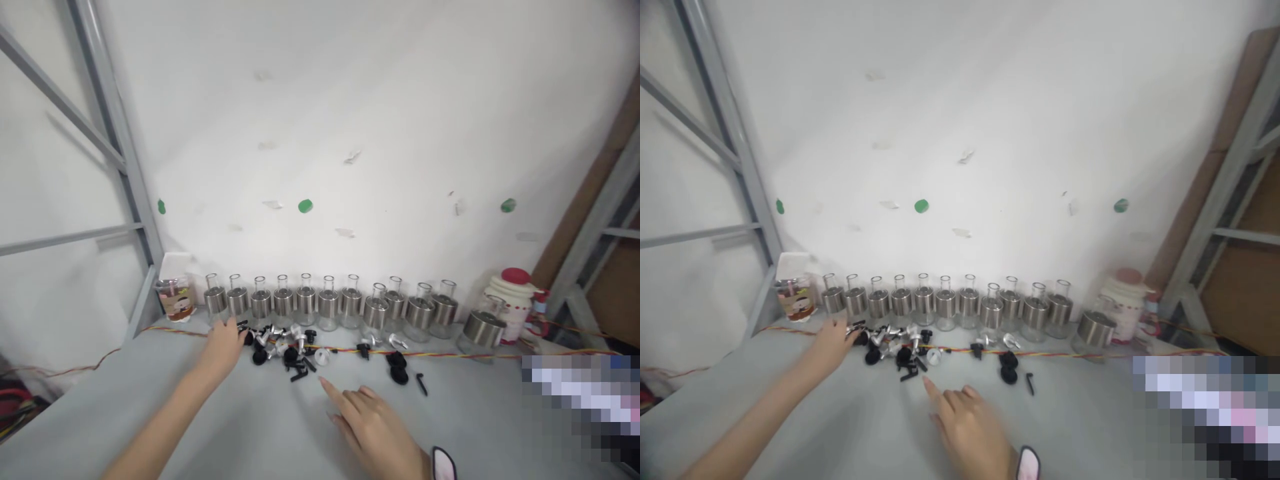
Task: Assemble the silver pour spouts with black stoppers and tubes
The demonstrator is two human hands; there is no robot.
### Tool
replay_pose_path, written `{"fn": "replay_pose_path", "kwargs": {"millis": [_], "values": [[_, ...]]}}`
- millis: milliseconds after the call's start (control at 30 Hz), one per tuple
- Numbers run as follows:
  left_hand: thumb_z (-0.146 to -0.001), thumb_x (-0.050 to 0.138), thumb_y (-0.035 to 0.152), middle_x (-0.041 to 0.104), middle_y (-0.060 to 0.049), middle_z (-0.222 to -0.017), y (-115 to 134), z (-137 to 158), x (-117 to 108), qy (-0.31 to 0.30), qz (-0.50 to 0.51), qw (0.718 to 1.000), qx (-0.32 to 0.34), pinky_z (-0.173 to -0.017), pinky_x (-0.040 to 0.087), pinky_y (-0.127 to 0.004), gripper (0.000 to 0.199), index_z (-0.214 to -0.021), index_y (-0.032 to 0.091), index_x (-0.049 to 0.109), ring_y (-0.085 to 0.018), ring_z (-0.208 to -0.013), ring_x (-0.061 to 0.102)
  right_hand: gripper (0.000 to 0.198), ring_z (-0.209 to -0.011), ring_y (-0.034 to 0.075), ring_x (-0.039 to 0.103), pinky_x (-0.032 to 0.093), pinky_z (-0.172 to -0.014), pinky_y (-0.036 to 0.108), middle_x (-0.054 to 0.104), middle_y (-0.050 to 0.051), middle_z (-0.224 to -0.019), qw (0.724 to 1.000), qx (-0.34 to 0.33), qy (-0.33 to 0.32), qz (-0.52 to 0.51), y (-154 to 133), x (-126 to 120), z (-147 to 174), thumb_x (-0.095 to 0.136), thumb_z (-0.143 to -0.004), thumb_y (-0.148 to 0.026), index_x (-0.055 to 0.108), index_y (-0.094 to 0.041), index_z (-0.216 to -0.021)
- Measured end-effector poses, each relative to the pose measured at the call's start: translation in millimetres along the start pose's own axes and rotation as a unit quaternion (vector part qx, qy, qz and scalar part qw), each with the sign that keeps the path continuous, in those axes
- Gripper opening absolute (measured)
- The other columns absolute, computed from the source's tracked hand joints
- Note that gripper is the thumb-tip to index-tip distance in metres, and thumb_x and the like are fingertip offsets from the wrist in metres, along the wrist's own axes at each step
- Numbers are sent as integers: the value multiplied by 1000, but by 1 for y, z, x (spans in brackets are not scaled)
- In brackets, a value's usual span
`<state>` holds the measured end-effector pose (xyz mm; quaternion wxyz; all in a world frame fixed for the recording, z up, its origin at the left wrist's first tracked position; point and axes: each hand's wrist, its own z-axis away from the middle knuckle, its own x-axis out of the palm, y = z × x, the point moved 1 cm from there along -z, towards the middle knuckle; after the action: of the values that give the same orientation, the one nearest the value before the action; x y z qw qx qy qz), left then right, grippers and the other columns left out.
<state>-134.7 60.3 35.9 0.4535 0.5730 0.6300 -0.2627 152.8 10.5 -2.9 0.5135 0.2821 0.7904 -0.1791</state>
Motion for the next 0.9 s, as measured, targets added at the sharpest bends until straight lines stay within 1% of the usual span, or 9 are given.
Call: {"fn": "replay_pose_path", "kwargs": {"millis": [100, 200, 300, 367, 467, 500, 600, 733, 900], "values": [[-78, 46, 26, 56, -12, -81, -15, 13, 8, -21, -33, 999, 25, -67, 43, -35, 21, -87, 10, 56, -25, -75, 56, 42, -68, 18, 59, 39, -67, 30, 64, 3, -78, 1000, -2, -15, -2, -4, 1, 0, 50, -80, -13, 40, -16, -121], [-81, 43, 32, 55, -15, -93, -11, 30, 7, -12, -55, 997, 50, -72, 42, -37, 30, -97, 10, 54, -28, -87, 55, 35, -68, 17, 59, 38, -69, 29, 64, 1, -79, 1000, -1, -11, -4, -6, -1, 0, 53, -79, -12, 48, -19, -112], [-83, 39, 35, 48, -20, -111, 13, 41, -2, 15, -67, 994, 80, -82, 37, -42, 36, -105, 10, 52, -32, -103, 46, 28, -67, 15, 58, 37, -69, 28, 63, 0, -79, 1000, -2, -5, -4, -6, -2, 0, 55, -78, -13, 52, -20, -104], [-81, 42, 34, 48, -18, -112, 36, 47, -7, 35, -57, 989, 134, -85, 36, -42, 33, -104, 12, 53, -31, -105, 44, 25, -66, 15, 57, 37, -68, 27, 63, -1, -78, 1000, -6, -5, 2, -6, -2, -1, 56, -77, -13, 53, -20, -100], [-82, 40, 21, 50, -11, -109, 71, 52, -5, -40, 18, 977, 208, -85, 38, -37, 27, -106, 18, 53, -25, -102, 47, 16, -64, 14, 56, 36, -66, 26, 61, -1, -76, 1000, -8, -11, 15, -5, -1, -2, 56, -77, -15, 54, -20, -92], [-80, 41, 17, 51, -10, -106, 79, 53, -2, -71, 43, 977, 194, -85, 38, -34, 27, -104, 19, 53, -22, -100, 48, 13, -64, 14, 55, 36, -65, 26, 60, -2, -75, 1000, -11, -13, 19, -5, 0, -2, 56, -78, -15, 54, -20, -89], [-76, 44, 10, 51, -11, -99, 93, 51, 13, -86, 49, 982, 159, -80, 40, -35, 28, -100, 17, 56, -24, -96, 49, 7, -63, 13, 53, 35, -65, 27, 58, -2, -74, 999, -37, -13, 37, -3, 0, -2, 56, -78, -15, 54, -20, -83], [-73, 49, 11, 51, -14, -91, 88, 43, 33, -83, 70, 989, 98, -73, 42, -40, 20, -89, 12, 60, -29, -91, 50, 6, -66, 14, 52, 34, -63, 27, 56, 0, -76, 996, -64, -9, 55, 0, -2, -1, 55, -79, -17, 54, -19, -85], [-73, 51, 15, 49, -7, -88, 77, 37, 39, -77, 176, 978, 79, -81, 38, -39, 13, -81, 17, 60, -25, -92, 49, 24, -70, 16, 50, 36, -65, 29, 57, 3, -84, 996, -54, 1, 66, 7, -4, -2, 53, -80, -14, 51, -19, -103]]}}
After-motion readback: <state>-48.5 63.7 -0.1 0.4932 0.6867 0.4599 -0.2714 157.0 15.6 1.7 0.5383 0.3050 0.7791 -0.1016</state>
